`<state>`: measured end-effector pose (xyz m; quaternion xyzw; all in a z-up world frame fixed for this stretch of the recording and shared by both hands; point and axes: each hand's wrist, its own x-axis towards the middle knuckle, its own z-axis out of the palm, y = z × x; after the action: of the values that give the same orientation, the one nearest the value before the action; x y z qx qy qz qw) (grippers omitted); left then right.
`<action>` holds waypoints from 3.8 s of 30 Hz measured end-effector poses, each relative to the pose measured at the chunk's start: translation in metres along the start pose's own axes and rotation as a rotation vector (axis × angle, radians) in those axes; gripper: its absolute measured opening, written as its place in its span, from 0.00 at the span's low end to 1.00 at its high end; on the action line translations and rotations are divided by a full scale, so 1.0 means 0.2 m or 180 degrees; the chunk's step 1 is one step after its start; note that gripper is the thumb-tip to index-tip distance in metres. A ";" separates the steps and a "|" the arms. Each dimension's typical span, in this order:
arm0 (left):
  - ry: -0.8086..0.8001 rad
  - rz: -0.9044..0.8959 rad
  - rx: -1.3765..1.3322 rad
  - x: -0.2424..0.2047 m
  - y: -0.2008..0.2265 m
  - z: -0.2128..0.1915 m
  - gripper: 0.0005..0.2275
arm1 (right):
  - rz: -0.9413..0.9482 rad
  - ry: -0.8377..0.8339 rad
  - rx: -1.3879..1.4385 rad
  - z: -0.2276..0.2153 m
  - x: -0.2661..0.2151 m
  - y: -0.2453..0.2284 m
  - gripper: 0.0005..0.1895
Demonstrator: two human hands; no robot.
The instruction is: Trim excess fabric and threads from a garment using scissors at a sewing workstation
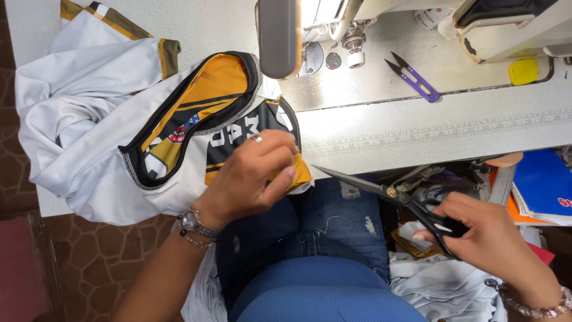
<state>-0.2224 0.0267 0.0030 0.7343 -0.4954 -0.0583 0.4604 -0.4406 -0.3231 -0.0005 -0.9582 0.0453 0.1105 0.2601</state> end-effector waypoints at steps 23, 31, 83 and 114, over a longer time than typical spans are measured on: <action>-0.0571 -0.0225 0.1617 0.00 -0.18 0.08 0.20 | 0.0974 -0.1463 0.2533 0.19 0.01 -0.21 0.21; -0.0370 -0.0163 0.1953 0.01 -0.14 0.07 0.22 | 0.1110 -0.1310 0.2476 0.19 0.00 -0.26 0.21; -0.0097 -0.1487 0.2690 -0.16 -0.10 0.19 0.39 | 0.1499 -0.0932 0.2284 0.41 -0.11 -0.37 0.22; 0.0099 -0.0666 0.2367 -0.02 -0.19 0.06 0.25 | 0.1538 -0.0894 0.2815 0.40 -0.01 -0.52 0.23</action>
<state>-0.2051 0.0255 -0.0319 0.8985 -0.3981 0.0898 0.1617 -0.4425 -0.1928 -0.0164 -0.6949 0.2721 0.2651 0.6105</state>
